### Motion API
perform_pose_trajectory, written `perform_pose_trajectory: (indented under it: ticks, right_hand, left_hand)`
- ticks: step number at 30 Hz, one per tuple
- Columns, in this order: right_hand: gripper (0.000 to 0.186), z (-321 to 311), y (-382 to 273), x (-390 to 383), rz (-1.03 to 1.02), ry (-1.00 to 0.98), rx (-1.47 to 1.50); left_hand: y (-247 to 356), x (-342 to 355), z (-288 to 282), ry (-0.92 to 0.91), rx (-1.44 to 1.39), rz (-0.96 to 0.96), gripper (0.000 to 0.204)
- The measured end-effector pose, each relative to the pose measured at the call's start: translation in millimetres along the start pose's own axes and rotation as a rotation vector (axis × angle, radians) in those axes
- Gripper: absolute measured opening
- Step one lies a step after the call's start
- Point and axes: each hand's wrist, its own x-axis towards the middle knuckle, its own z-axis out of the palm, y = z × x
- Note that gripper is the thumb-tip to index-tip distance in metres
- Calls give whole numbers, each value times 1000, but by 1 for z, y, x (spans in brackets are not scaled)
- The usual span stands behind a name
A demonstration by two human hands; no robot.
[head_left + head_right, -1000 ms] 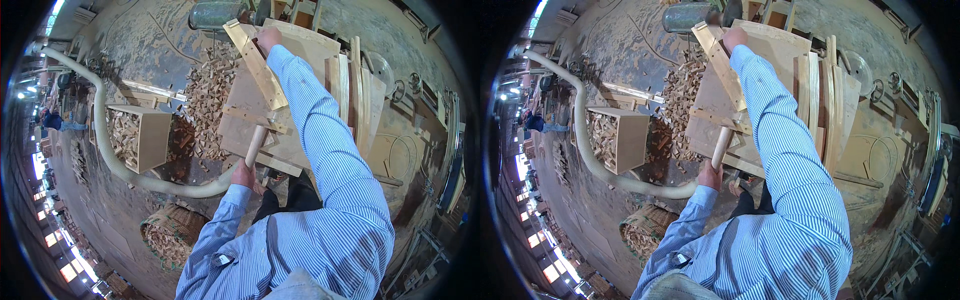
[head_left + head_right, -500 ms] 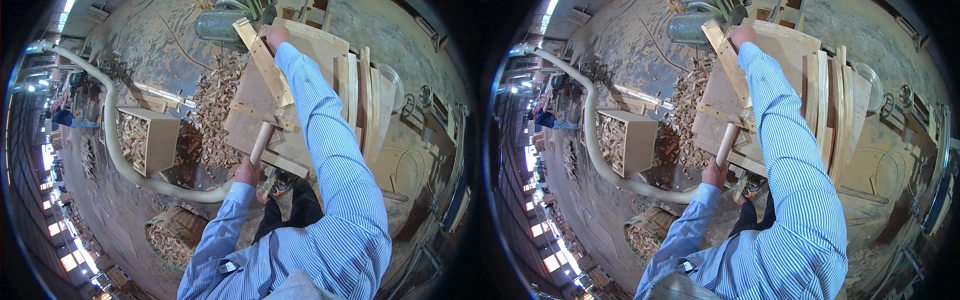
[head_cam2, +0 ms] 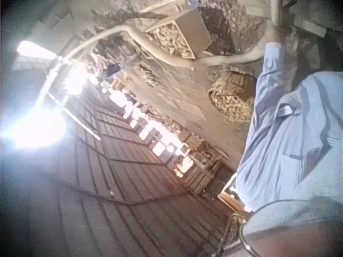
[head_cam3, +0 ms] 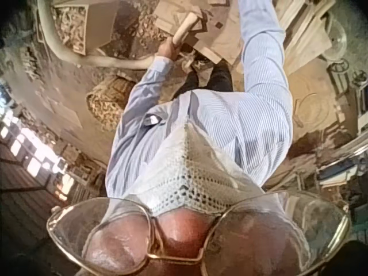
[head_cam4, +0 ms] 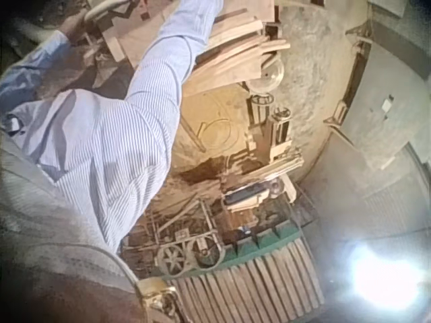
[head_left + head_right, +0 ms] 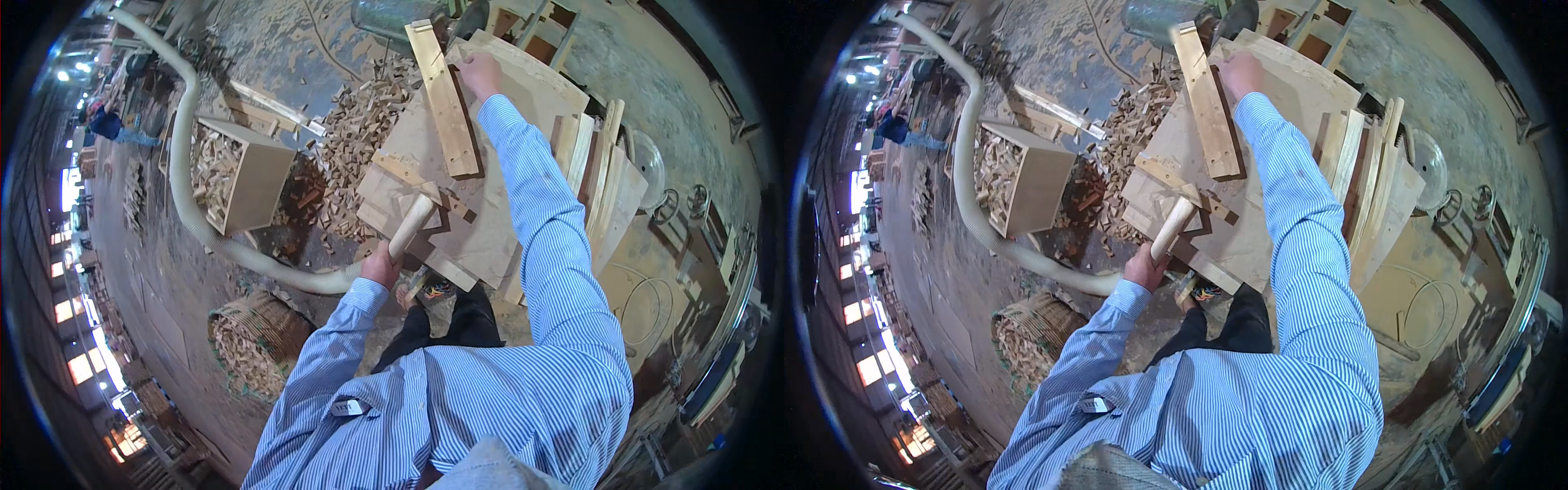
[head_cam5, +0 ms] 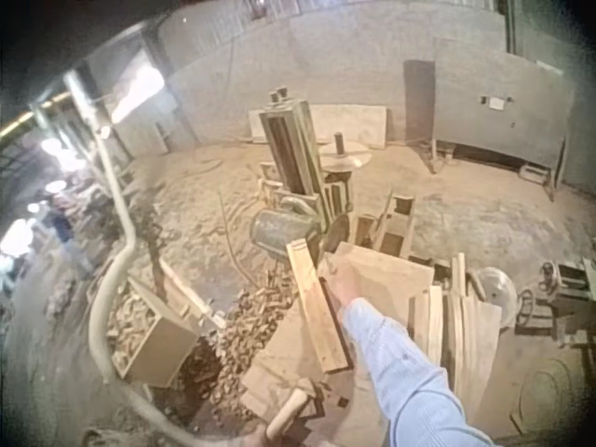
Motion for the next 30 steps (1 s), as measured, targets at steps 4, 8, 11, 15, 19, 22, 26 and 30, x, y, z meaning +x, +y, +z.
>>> perform_pose_trajectory:
  ticks: [4,8,11,15,19,22,26,30]
  right_hand:
    - [40,0,-35,-33,-29,19,-51]
    - [51,4,-43,-54,-53,47,-69]
    - [44,17,-36,-67,116,35,-105]
    - [34,10,-3,-135,287,103,1239]
    - [34,-33,4,-218,451,537,1195]
    - [39,-12,-62,-255,498,584,1014]
    - [57,70,-224,-304,-295,-215,479]
    - [59,80,-295,-370,-721,-107,261]
  left_hand:
    - [-9,-17,-6,-55,54,-28,40]
    - [-22,-31,-5,-33,25,-17,40]
    - [-44,-41,1,-36,32,-24,36]
    - [-70,-49,9,-70,-14,51,31]
    - [-78,-66,-5,-58,-156,41,28]
    - [-78,-81,-19,-48,-101,94,30]
    - [-81,-91,-22,-79,-182,43,27]
    - [-92,-98,-23,-31,-161,130,27]
